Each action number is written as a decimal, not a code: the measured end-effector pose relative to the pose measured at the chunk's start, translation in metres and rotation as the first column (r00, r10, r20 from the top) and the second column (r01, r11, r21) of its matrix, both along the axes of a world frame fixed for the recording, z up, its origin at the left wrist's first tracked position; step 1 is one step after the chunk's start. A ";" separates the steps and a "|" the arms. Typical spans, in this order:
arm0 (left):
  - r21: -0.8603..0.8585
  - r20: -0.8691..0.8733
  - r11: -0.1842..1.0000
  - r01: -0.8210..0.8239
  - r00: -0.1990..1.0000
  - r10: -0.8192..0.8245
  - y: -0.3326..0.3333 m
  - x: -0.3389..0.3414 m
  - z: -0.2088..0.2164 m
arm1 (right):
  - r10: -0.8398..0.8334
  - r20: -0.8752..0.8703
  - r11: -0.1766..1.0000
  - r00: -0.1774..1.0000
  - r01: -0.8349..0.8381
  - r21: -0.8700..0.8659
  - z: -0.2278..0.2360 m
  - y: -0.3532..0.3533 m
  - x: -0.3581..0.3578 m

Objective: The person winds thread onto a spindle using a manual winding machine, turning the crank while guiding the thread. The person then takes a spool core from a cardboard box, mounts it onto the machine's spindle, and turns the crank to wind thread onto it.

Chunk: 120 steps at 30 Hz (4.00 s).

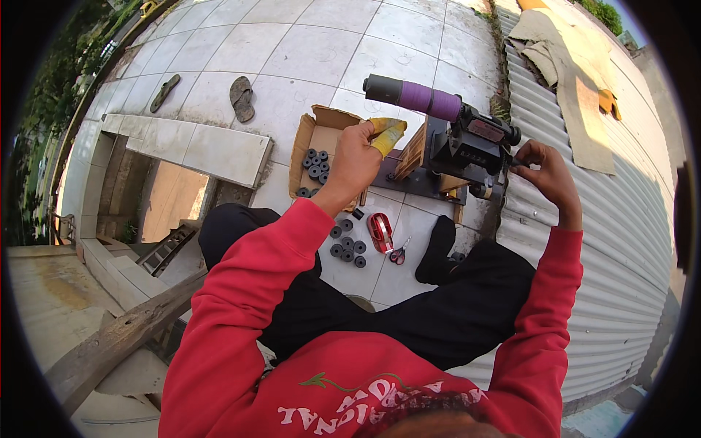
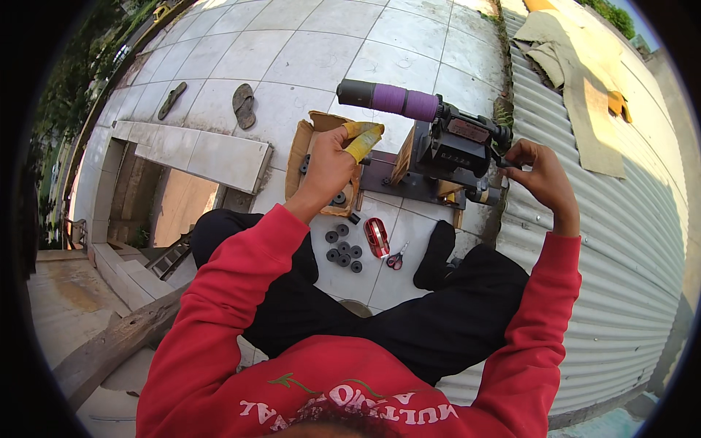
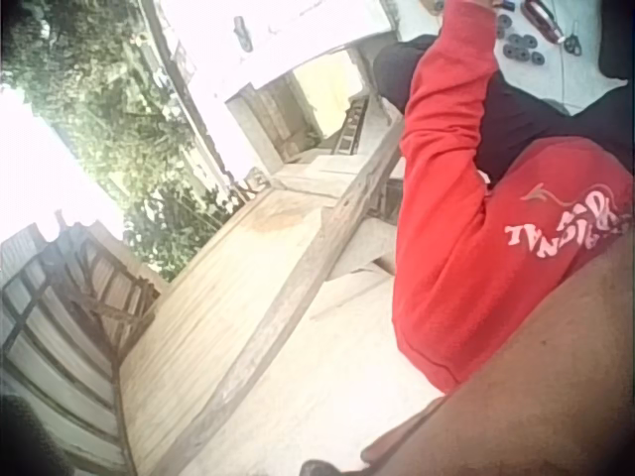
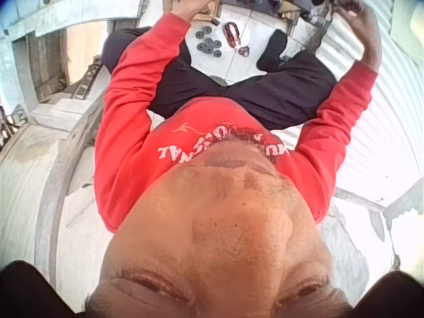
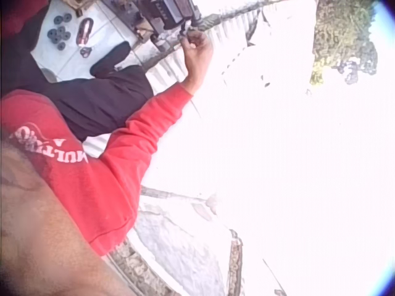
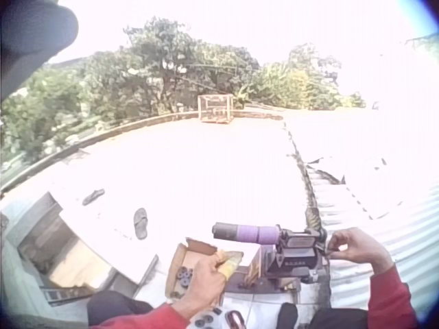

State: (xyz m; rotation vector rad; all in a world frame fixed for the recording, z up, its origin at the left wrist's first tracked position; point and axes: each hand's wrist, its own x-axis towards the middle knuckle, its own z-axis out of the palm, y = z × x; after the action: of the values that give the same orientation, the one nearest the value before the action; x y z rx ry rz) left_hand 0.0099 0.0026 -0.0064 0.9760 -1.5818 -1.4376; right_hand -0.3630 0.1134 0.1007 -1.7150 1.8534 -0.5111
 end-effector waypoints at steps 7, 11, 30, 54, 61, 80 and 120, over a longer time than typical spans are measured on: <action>0.003 -0.005 1.000 0.000 1.000 0.000 0.002 -0.001 0.001 | -0.040 0.020 0.993 0.999 0.042 -0.114 0.000 0.001 0.001; 0.005 0.028 1.000 -0.002 1.000 0.002 0.000 -0.001 -0.001 | -0.110 0.026 0.973 0.994 0.113 -0.200 -0.005 -0.003 -0.005; 0.001 -0.117 1.000 0.011 0.993 -0.011 0.001 -0.006 0.007 | -0.196 -0.247 0.889 0.949 0.065 -0.454 -0.023 -0.012 -0.004; 0.057 -0.231 0.998 -0.005 0.973 0.018 0.004 -0.009 0.017 | -0.186 -0.352 0.938 0.917 0.060 -0.341 -0.058 -0.053 -0.021; 0.047 -0.217 0.999 -0.022 0.976 0.032 0.006 -0.010 0.021 | -0.195 -0.328 0.945 0.924 0.088 -0.314 -0.059 -0.053 -0.029; -0.393 0.531 0.839 0.377 0.838 -0.128 0.045 0.011 -0.027 | -0.150 -0.288 0.938 0.946 0.044 -0.344 -0.040 -0.033 -0.018; 0.386 0.900 0.700 0.601 -0.079 -0.428 0.067 0.092 -0.128 | -0.285 0.699 0.927 0.656 0.373 0.028 -0.163 0.082 0.304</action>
State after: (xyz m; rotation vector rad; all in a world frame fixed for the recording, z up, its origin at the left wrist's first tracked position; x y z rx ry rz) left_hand 0.1015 0.0698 -0.1345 1.3983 -3.3839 -0.9787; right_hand -0.0592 0.1950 -0.0624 -0.9951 1.5600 -1.2495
